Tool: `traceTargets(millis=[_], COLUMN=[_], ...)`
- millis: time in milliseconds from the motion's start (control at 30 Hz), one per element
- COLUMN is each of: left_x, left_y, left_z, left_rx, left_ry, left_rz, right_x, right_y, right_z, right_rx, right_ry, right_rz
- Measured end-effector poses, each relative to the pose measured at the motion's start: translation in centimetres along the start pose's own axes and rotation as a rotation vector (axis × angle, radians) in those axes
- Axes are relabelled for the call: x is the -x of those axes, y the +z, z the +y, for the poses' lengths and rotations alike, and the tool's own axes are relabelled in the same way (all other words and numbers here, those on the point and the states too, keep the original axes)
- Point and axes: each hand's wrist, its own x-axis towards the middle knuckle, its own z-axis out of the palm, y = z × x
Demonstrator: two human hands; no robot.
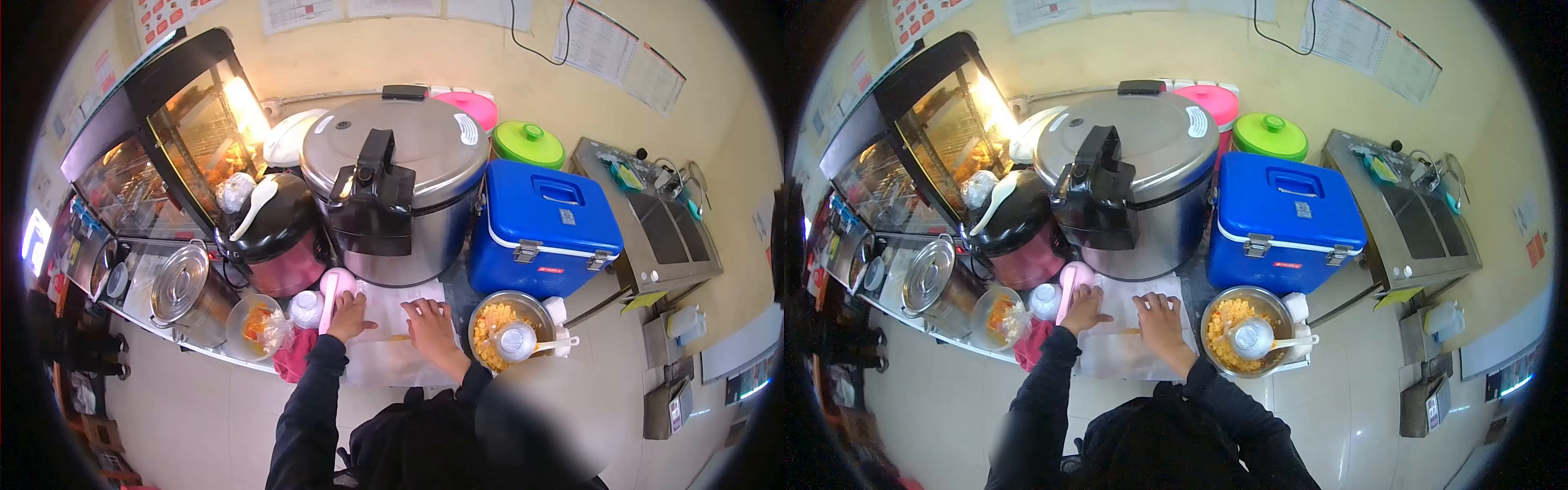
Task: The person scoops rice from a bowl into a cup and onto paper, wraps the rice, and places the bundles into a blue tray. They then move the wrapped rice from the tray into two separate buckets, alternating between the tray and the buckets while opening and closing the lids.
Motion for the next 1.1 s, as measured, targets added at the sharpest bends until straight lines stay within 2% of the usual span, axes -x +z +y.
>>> traceTargets(millis=[100, 200, 333, 367, 433, 533, 633, 767, 867, 967, 1033, 1100], left_x=[-1.7, -1.9, 2.8, 3.4, 4.4, 4.7, 3.3, 1.6, 1.3, 6.7, 10.8, 13.8], left_y=[1.7, 0.8, -5.6, -5.7, -5.5, -3.2, -2.0, -4.3, -5.1, -9.7, -3.0, -1.7], left_z=[-1.3, -1.8, 2.2, 2.3, 1.9, 0.4, 0.9, 0.7, -0.5, 5.9, 6.7, 10.3], left_rx=[0.209, 0.374, 0.287, 0.303, 0.333, 0.496, 0.713, 0.875, 0.688, 0.123, 0.226, 0.274], left_ry=[-0.190, -0.149, 0.138, 0.182, 0.263, 0.238, 0.114, 0.098, 0.008, 0.008, 0.254, 0.422], left_rz=[-0.140, -0.310, 0.069, 0.079, 0.114, 0.080, 0.302, -0.193, -0.301, 0.378, 0.288, 0.278], right_x=[-1.7, -2.5, -3.2, -3.2, -3.7, -4.9, -5.6, -5.6, -4.8, -3.7, -3.0, -2.2], right_y=[0.8, 1.1, 1.8, 2.0, 1.7, 1.9, 1.8, 1.2, 1.2, 0.8, -0.5, -0.9], right_z=[1.0, 1.3, 1.2, 1.2, 1.4, 2.0, 2.3, 2.7, 3.0, 3.1, 2.1, 1.4], right_rx=[0.044, 0.035, 0.017, 0.019, 0.021, 0.045, -0.012, -0.091, -0.144, -0.261, -0.188, -0.146], right_ry=[0.058, 0.083, 0.047, 0.020, -0.036, -0.098, -0.115, -0.188, -0.150, -0.121, -0.139, -0.159], right_rz=[-0.268, -0.365, -0.298, -0.269, -0.370, -0.543, -0.641, -0.576, -0.529, -0.455, -0.457, -0.439])
